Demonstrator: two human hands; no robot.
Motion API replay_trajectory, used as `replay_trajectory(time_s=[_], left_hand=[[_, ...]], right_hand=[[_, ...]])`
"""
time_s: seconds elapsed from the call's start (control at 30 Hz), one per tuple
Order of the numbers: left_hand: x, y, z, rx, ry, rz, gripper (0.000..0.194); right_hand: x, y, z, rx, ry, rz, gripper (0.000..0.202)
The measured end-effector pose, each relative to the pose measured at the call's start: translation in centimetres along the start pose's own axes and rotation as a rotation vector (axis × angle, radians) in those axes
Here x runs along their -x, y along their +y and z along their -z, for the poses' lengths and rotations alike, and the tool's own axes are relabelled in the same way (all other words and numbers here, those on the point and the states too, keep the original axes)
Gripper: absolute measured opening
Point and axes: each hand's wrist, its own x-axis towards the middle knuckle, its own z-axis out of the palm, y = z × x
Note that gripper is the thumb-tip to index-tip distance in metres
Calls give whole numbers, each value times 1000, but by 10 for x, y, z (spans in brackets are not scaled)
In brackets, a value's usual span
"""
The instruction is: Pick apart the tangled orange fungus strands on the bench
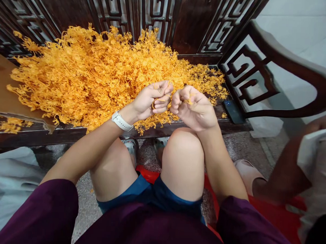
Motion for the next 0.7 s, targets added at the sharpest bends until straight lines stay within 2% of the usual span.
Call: replay_trajectory(time_s=[0.1,0.2,0.4,0.47,0.6,0.67,0.7], left_hand=[[1,10,1,30,68,2,30],[0,18,6,-10,135,-20,31],[-8,19,21,-116,224,-93,25],[-11,20,24,-110,267,-99,22],[-12,21,29,-89,326,-113,14],[-12,20,29,-84,319,-138,16],[-12,20,29,-87,311,-150,17]], right_hand=[[1,0,3,15,-26,23,53],[2,3,5,54,-20,17,42],[3,6,8,205,-176,-131,26],[-2,5,11,122,-65,-111,25],[-14,8,34,-175,351,-18,29],[-17,13,47,-258,454,-81,29],[-18,15,51,-264,458,-129,28]])
